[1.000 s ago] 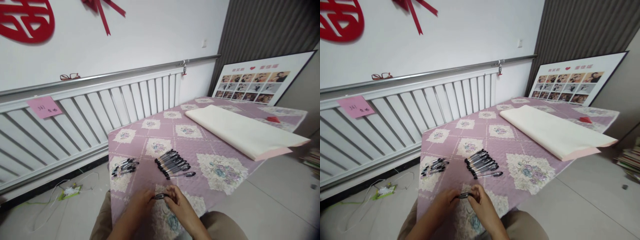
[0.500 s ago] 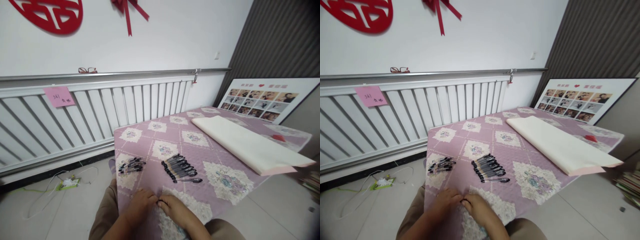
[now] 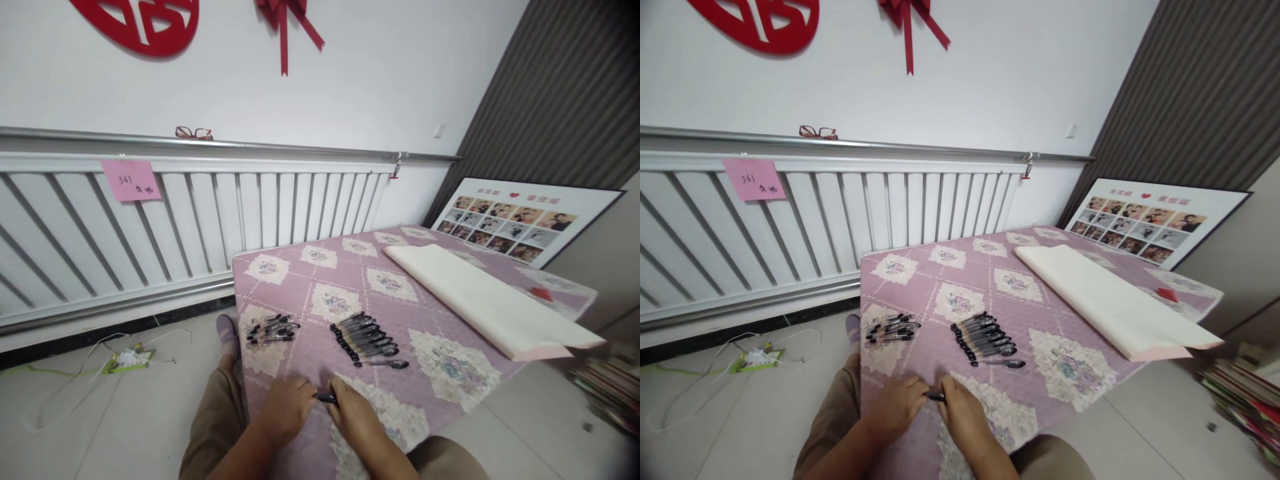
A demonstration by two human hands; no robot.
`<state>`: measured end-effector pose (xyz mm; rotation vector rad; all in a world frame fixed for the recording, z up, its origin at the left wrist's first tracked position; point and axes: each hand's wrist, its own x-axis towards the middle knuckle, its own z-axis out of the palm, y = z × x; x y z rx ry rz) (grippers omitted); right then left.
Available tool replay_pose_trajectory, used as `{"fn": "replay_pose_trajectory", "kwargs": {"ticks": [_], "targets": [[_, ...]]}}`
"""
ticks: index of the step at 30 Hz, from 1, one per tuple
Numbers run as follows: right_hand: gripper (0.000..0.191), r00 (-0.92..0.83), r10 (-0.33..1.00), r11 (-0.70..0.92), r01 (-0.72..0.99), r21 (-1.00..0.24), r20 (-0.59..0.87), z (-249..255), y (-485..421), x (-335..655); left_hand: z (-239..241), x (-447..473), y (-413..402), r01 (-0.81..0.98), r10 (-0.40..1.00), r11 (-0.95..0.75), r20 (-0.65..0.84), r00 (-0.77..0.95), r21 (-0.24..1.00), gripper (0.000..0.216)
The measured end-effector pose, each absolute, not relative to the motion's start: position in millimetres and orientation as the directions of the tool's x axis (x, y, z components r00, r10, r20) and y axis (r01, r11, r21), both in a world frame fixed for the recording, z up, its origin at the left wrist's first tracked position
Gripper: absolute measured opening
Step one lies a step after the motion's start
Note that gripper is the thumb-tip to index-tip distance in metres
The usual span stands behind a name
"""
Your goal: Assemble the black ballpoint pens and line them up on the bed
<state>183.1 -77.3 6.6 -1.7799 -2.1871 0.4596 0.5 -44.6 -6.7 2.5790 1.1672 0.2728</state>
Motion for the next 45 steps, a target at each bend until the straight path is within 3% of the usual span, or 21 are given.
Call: {"fn": "replay_pose_trajectory", "kwargs": {"ticks": [3,6,8,14,19,22,25,32,35,39,40,43,45], "targets": [[0.016,-0.273,0.960,0.190,0.786,-0.588,-0.056,15.1,-75.4,186.5,-11.6,-1.6,-45.3,0.690,0.746,-0.648,0.084,0.661,0.321,0.024],[0.040,-0.305,0.944,0.157,0.753,-0.639,-0.128,21.8,-72.8,184.4,-11.9,-2.4,-46.2,0.667,0.725,-0.677,0.122,0.678,0.312,0.023],[0.041,-0.288,0.949,0.150,0.766,-0.625,-0.126,23.5,-71.9,181.5,-11.1,-2.2,-46.4,0.658,0.720,-0.683,0.138,0.680,0.318,0.022],[0.005,-0.219,0.975,0.166,0.799,-0.578,-0.023,24.5,-76.5,177.0,-10.2,-0.8,-45.2,0.658,0.730,-0.668,0.135,0.670,0.347,0.026],[0.018,-0.201,0.980,0.163,0.793,-0.587,0.000,24.8,-79.2,173.0,-10.8,-1.3,-44.8,0.660,0.736,-0.661,0.134,0.664,0.357,0.025],[0.008,-0.250,0.967,0.173,0.769,-0.615,-0.041,25.8,-76.2,172.5,-11.4,-1.4,-44.5,0.669,0.741,-0.655,0.124,0.660,0.351,0.023],[0.033,-0.278,0.958,0.177,0.763,-0.622,-0.068,24.7,-71.2,174.8,-10.2,-2.1,-44.6,0.667,0.735,-0.660,0.116,0.668,0.344,0.024],[0.008,-0.297,0.954,0.256,0.736,-0.626,0.041,10.9,-72.7,181.2,-4.4,-3.7,-44.2,0.649,0.730,-0.656,0.105,0.675,0.386,0.029],[0.011,-0.259,0.964,0.242,0.737,-0.632,0.067,9.0,-75.8,180.6,-4.7,-2.8,-43.6,0.662,0.739,-0.644,0.087,0.668,0.383,0.028],[0.017,-0.285,0.959,0.212,0.722,-0.658,-0.005,17.2,-72.0,179.6,-6.9,-1.9,-43.5,0.665,0.738,-0.654,0.112,0.665,0.361,0.023],[0.015,-0.317,0.948,0.226,0.728,-0.648,-0.024,19.9,-69.9,179.8,-7.4,-1.9,-43.6,0.667,0.736,-0.659,0.115,0.667,0.347,0.024],[0.036,-0.384,0.920,0.273,0.776,-0.568,-0.083,24.6,-64.6,180.7,-8.2,-1.9,-44.0,0.664,0.721,-0.679,0.116,0.683,0.312,0.026],[0.036,-0.401,0.912,0.298,0.793,-0.532,-0.086,23.5,-63.7,181.6,-7.8,-1.7,-44.4,0.649,0.703,-0.697,0.115,0.702,0.306,0.025]]}}
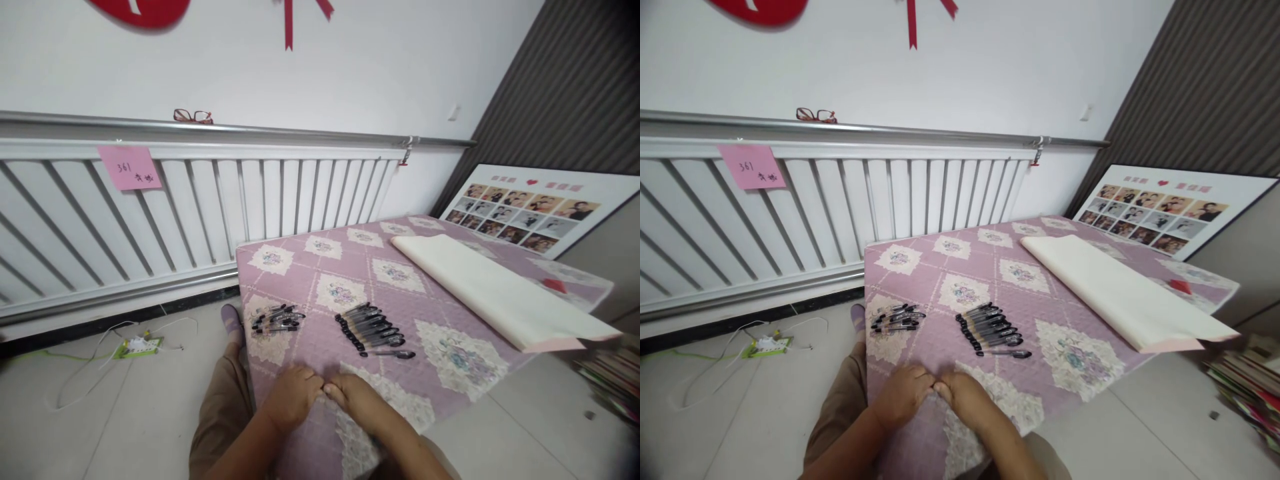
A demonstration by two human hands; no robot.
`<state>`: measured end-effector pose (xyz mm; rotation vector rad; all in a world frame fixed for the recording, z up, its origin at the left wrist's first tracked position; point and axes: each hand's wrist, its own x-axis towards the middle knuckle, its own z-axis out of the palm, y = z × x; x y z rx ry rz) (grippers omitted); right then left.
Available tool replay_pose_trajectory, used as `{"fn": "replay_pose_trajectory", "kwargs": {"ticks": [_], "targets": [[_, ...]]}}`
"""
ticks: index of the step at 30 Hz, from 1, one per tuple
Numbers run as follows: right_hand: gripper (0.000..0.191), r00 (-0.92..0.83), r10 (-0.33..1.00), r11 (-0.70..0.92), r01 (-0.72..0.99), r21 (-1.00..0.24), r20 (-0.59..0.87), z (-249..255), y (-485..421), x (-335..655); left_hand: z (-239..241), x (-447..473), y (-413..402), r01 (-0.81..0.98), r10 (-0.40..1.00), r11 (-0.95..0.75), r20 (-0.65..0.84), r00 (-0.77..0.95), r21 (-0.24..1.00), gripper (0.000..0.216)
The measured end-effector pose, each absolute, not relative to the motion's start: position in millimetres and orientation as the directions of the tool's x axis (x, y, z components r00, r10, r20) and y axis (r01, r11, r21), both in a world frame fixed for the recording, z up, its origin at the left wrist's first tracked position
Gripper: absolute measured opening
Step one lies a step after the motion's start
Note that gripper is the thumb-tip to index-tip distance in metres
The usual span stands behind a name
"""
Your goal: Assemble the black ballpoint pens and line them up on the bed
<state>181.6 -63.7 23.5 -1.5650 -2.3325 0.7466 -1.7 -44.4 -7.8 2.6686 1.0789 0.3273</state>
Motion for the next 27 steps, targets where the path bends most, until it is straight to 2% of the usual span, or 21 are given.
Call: {"fn": "replay_pose_trajectory", "kwargs": {"ticks": [4,8,10,16,23,27], "targets": [[0.026,-0.415,0.908,0.336,0.803,-0.492,-0.056,15.6,-68.2,186.5,-4.4,-1.0,-44.9,0.624,0.676,-0.718,0.092,0.732,0.310,0.023],[0.020,-0.430,0.902,0.416,0.849,-0.326,0.030,13.0,-74.1,200.7,0.2,-0.7,-44.5,0.639,0.688,-0.699,0.057,0.723,0.320,0.023],[0.018,-0.454,0.888,0.454,0.844,-0.285,0.070,14.7,-76.0,208.5,2.1,-0.6,-44.5,0.642,0.690,-0.695,0.049,0.722,0.325,0.024],[0.010,-0.407,0.909,0.413,0.843,-0.346,0.092,16.1,-76.7,220.6,2.8,-1.4,-46.6,0.650,0.709,-0.675,0.062,0.703,0.350,0.027],[0.014,-0.202,0.975,0.224,0.908,-0.354,0.096,5.3,-76.7,246.7,-5.8,-4.5,-44.0,0.663,0.803,-0.569,0.154,0.576,0.486,0.033],[0.016,-0.184,0.974,0.223,0.883,-0.413,0.132,1.2,-71.2,231.9,-7.6,-3.0,-43.1,0.661,0.825,-0.548,0.202,0.527,0.513,0.033]]}}
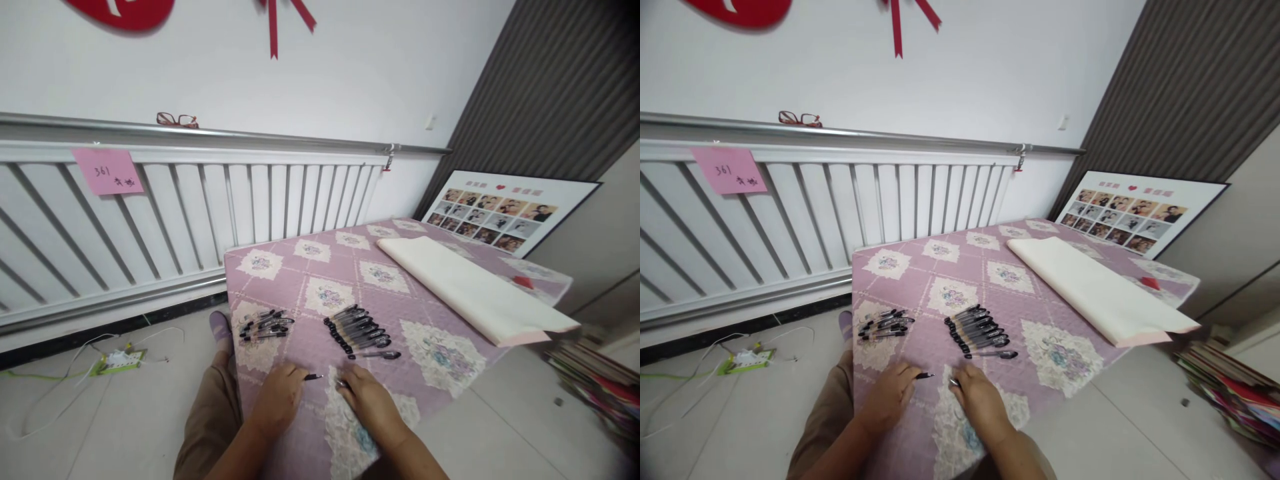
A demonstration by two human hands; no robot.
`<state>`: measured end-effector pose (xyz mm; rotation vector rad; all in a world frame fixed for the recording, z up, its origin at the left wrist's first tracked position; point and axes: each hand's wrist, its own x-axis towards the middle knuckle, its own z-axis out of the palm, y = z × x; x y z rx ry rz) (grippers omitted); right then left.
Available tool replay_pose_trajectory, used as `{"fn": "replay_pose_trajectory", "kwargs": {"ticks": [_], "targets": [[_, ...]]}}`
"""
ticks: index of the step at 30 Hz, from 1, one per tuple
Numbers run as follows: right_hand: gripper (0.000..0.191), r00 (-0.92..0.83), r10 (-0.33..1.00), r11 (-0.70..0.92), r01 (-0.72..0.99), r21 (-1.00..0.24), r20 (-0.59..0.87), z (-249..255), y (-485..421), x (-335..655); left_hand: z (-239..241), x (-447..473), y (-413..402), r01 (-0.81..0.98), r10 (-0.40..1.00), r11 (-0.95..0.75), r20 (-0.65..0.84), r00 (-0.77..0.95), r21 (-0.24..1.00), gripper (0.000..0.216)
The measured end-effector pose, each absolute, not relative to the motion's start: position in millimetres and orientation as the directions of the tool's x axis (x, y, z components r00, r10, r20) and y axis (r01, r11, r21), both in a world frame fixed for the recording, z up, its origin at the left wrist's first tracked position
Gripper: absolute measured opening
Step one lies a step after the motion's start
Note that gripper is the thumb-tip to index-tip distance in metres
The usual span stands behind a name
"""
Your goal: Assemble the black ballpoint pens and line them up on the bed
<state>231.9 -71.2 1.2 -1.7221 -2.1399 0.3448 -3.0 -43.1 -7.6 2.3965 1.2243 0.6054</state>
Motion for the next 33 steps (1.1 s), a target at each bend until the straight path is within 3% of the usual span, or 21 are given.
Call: {"fn": "replay_pose_trajectory", "kwargs": {"ticks": [5,9,19,33], "targets": [[0.020,-0.005,0.949,0.207,0.768,-0.606,0.316,4.1,-60.8,198.2,-8.4,-4.4,-44.6,0.695,0.859,-0.509,0.248,0.448,0.507,0.034],[0.036,0.116,0.972,0.072,0.675,-0.735,0.202,3.4,-63.2,179.2,-12.6,-5.8,-44.0,0.694,0.858,-0.513,0.284,0.428,0.504,0.033],[0.039,0.077,0.988,0.060,0.599,-0.798,0.133,-7.2,-61.0,156.6,-16.1,-5.3,-43.3,0.650,0.822,-0.569,0.322,0.469,0.504,0.024],[0.016,0.046,0.994,0.074,0.425,-0.902,0.103,-9.4,-67.2,164.8,-15.8,-3.0,-41.8,0.722,0.845,-0.529,0.196,0.498,0.446,0.019]]}}
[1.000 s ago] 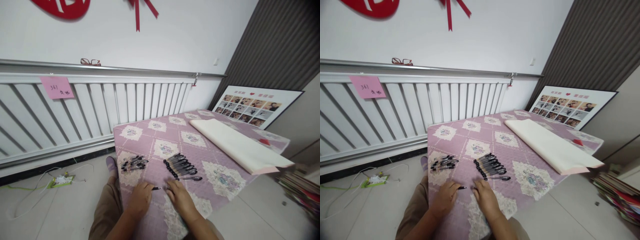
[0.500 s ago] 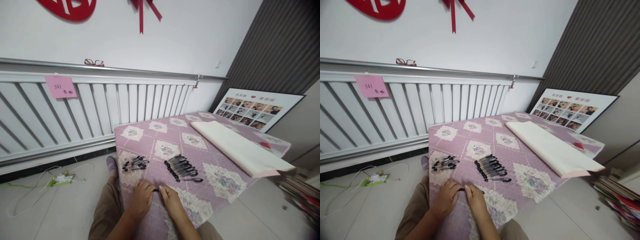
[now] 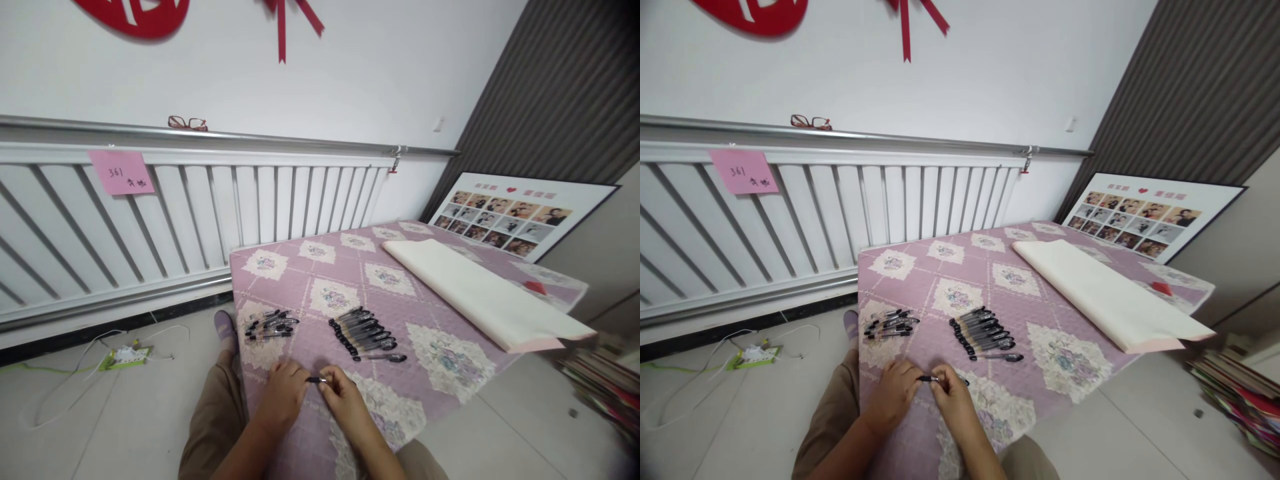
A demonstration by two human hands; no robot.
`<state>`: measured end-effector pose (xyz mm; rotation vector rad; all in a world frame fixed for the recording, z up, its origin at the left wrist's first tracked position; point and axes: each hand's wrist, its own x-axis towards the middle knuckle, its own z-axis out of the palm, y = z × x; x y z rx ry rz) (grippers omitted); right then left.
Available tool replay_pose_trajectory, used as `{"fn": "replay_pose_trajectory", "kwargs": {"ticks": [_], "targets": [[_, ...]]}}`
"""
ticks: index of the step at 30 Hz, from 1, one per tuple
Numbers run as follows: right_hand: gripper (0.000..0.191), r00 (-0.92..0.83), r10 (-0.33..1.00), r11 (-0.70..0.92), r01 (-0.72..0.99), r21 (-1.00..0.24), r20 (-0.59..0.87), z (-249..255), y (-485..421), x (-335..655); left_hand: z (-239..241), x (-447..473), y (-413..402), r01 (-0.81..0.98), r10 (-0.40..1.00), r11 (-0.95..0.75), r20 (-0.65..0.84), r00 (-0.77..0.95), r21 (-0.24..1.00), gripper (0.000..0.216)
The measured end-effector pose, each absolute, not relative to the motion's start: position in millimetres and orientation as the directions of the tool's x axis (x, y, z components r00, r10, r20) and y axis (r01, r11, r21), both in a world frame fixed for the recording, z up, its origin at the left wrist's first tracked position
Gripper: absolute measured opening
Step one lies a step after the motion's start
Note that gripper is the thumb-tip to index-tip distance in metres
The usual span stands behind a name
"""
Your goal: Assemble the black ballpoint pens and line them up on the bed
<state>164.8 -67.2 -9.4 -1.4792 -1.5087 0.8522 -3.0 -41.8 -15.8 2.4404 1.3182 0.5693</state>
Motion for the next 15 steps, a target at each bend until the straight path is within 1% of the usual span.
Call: {"fn": "replay_pose_trajectory", "kwargs": {"ticks": [1,4,6,8,11,15], "targets": [[0.020,0.055,0.994,0.066,0.413,-0.908,0.097,-9.3,-66.8,165.2,-16.0,-3.0,-41.7,0.723,0.847,-0.527,0.201,0.492,0.447,0.019],[0.014,0.079,0.993,0.043,0.425,-0.904,0.084,-8.6,-65.4,165.3,-16.5,-3.1,-41.8,0.721,0.852,-0.521,0.218,0.477,0.457,0.019],[0.028,0.083,0.993,0.034,0.445,-0.895,0.079,-8.3,-64.6,164.4,-15.7,-3.2,-42.3,0.713,0.849,-0.524,0.224,0.478,0.465,0.018],[0.033,0.083,0.994,0.030,0.450,-0.893,0.076,-8.3,-64.4,163.2,-14.1,-3.4,-43.0,0.704,0.844,-0.532,0.229,0.485,0.471,0.018],[0.029,0.069,0.995,0.032,0.438,-0.898,0.069,-7.9,-65.5,162.8,-12.7,-3.3,-43.9,0.699,0.840,-0.539,0.230,0.492,0.471,0.019],[0.013,0.035,0.998,0.032,0.405,-0.914,0.050,-6.2,-67.8,164.5,-14.7,-2.4,-44.2,0.711,0.845,-0.532,0.230,0.483,0.460,0.019]]}}
